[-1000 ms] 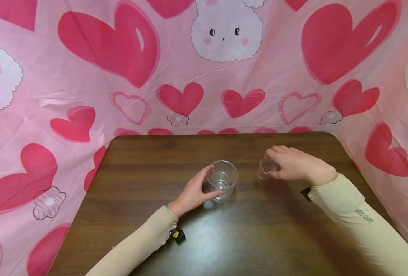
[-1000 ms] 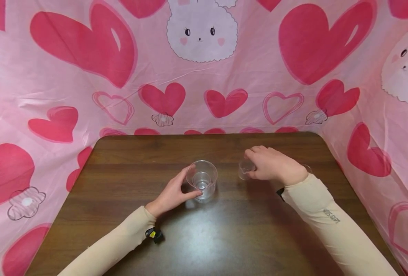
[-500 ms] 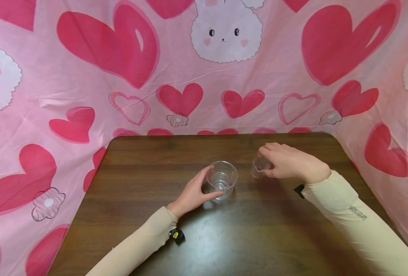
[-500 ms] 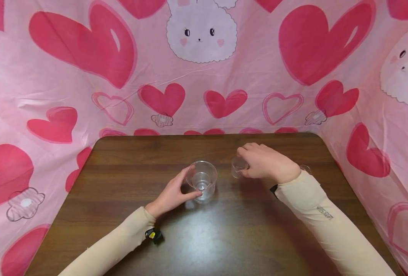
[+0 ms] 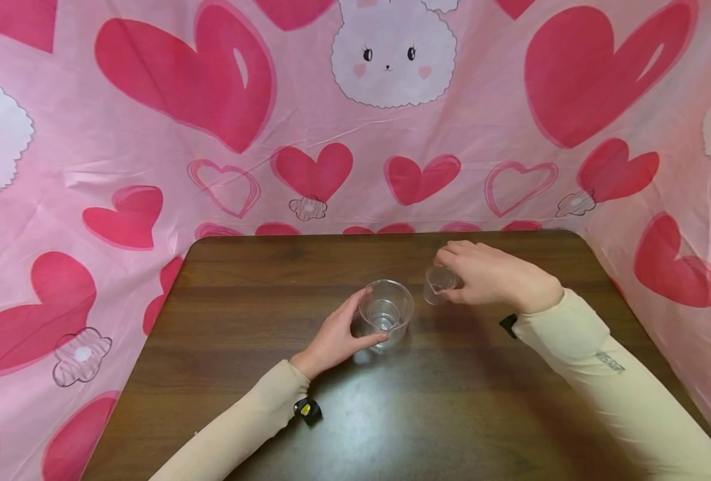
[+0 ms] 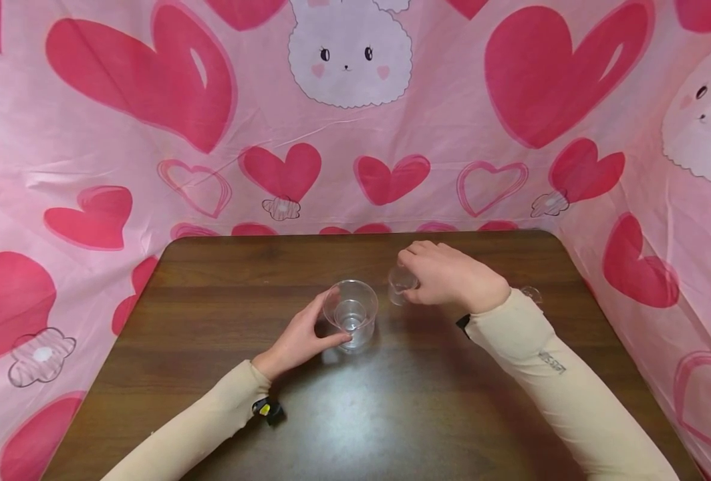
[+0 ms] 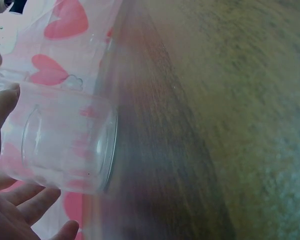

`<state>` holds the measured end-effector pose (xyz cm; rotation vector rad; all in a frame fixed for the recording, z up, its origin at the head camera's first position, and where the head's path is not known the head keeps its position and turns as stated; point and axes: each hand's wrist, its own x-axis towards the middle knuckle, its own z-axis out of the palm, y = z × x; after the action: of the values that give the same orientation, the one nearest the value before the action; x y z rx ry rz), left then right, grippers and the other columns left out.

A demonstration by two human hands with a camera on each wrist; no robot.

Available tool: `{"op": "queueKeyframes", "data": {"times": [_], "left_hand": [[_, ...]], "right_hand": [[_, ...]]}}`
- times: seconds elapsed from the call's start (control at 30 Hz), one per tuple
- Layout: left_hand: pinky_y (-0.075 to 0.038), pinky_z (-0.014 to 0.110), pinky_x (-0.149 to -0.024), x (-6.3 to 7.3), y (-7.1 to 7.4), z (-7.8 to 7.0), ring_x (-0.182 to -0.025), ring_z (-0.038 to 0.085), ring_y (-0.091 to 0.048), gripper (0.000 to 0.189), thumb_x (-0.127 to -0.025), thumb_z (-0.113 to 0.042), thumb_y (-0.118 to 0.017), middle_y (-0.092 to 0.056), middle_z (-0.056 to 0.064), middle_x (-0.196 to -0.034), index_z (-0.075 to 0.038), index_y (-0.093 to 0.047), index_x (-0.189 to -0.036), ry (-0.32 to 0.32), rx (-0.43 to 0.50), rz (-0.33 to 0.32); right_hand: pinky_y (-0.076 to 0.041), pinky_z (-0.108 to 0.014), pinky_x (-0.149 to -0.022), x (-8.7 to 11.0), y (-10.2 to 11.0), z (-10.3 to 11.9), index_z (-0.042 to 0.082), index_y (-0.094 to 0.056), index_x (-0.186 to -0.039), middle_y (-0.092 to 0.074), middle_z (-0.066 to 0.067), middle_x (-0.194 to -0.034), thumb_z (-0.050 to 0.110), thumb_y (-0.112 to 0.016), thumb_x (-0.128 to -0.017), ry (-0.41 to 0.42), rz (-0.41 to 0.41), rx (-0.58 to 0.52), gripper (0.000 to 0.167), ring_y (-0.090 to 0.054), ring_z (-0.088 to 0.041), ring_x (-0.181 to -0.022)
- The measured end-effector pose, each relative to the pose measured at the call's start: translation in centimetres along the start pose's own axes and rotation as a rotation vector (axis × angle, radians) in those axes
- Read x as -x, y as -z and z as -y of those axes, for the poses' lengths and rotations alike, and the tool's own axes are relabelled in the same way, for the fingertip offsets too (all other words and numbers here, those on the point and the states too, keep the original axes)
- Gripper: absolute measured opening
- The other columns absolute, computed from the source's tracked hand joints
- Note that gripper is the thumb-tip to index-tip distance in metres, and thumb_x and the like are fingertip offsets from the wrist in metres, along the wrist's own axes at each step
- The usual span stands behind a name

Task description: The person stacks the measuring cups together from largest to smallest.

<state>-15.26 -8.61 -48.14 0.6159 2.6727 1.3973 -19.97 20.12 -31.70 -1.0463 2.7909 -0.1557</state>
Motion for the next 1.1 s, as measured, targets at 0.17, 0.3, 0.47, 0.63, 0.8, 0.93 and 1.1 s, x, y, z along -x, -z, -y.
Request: {"op": "queueKeyframes", "data": {"times": [0.17, 0.3, 0.47, 0.63, 0.8, 0.93, 1.1], "left_hand": [[-0.042, 0.045, -0.115, 0.0, 0.0, 0.0, -0.139, 0.021, -0.053, 0.095, -0.083, -0.038, -0.089, -0.054, 0.005, -0.152, -0.016, -0.038, -0.16, 0.001, 0.0, 0.004], [-0.042, 0.045, -0.115, 0.0, 0.0, -0.1, -0.139, 0.021, -0.053, 0.094, -0.084, -0.038, -0.089, -0.054, 0.006, -0.152, -0.016, -0.038, -0.16, -0.006, 0.009, -0.001], [-0.042, 0.046, -0.115, 0.1, 0.1, 0.0, -0.139, 0.021, -0.053, 0.094, -0.084, -0.039, -0.089, -0.054, 0.005, -0.152, -0.017, -0.038, -0.159, 0.001, 0.02, 0.002], [-0.041, 0.045, -0.116, 0.1, 0.2, 0.1, -0.14, 0.02, -0.051, 0.095, -0.083, -0.04, -0.089, -0.053, 0.003, -0.153, -0.018, -0.038, -0.159, 0.017, 0.013, 0.01], [-0.041, 0.046, -0.116, 0.0, 0.1, 0.1, -0.14, 0.02, -0.051, 0.094, -0.083, -0.041, -0.089, -0.053, 0.004, -0.153, -0.017, -0.039, -0.159, 0.013, 0.01, 0.006], [-0.042, 0.047, -0.115, -0.1, 0.2, 0.1, -0.139, 0.021, -0.052, 0.094, -0.084, -0.041, -0.089, -0.053, 0.005, -0.153, -0.017, -0.038, -0.159, 0.008, 0.014, 0.004], [-0.042, 0.046, -0.115, -0.2, 0.2, 0.1, -0.14, 0.021, -0.052, 0.094, -0.084, -0.041, -0.088, -0.053, 0.005, -0.153, -0.017, -0.038, -0.16, 0.013, 0.007, 0.01]], "right_hand": [[-0.052, -0.054, -0.092, -0.3, 0.4, 0.3, 0.005, -0.066, -0.113, -0.064, -0.01, -0.108, 0.023, -0.083, -0.084, 0.028, -0.014, 0.014, 0.038, -0.06, -0.032, -0.106], [-0.052, -0.053, -0.089, -0.4, 0.7, 0.5, 0.005, -0.066, -0.111, -0.063, -0.008, -0.105, 0.023, -0.084, -0.083, 0.053, -0.032, 0.031, 0.038, -0.06, -0.031, -0.104], [-0.052, -0.053, -0.088, -0.5, 1.1, 0.8, 0.005, -0.067, -0.111, -0.062, -0.008, -0.104, 0.024, -0.084, -0.083, 0.061, -0.044, 0.044, 0.038, -0.059, -0.031, -0.103], [-0.051, -0.053, -0.093, -0.7, 1.5, 1.1, 0.005, -0.066, -0.114, -0.063, -0.01, -0.109, 0.024, -0.083, -0.084, 0.048, -0.03, 0.044, 0.04, -0.058, -0.032, -0.106], [-0.049, -0.056, -0.101, -1.1, 1.9, 1.6, 0.004, -0.067, -0.12, -0.065, -0.016, -0.122, 0.024, -0.083, -0.084, 0.029, -0.019, 0.042, 0.044, -0.058, -0.036, -0.115], [-0.048, -0.057, -0.105, -1.5, 2.3, 2.1, 0.004, -0.067, -0.122, -0.065, -0.017, -0.125, 0.024, -0.082, -0.085, 0.027, -0.014, 0.028, 0.044, -0.058, -0.037, -0.118], [-0.05, -0.054, -0.099, -2.0, 2.5, 2.7, 0.007, -0.068, -0.115, -0.065, -0.013, -0.118, 0.024, -0.082, -0.085, 0.056, -0.034, 0.018, 0.037, -0.059, -0.033, -0.111]]}}
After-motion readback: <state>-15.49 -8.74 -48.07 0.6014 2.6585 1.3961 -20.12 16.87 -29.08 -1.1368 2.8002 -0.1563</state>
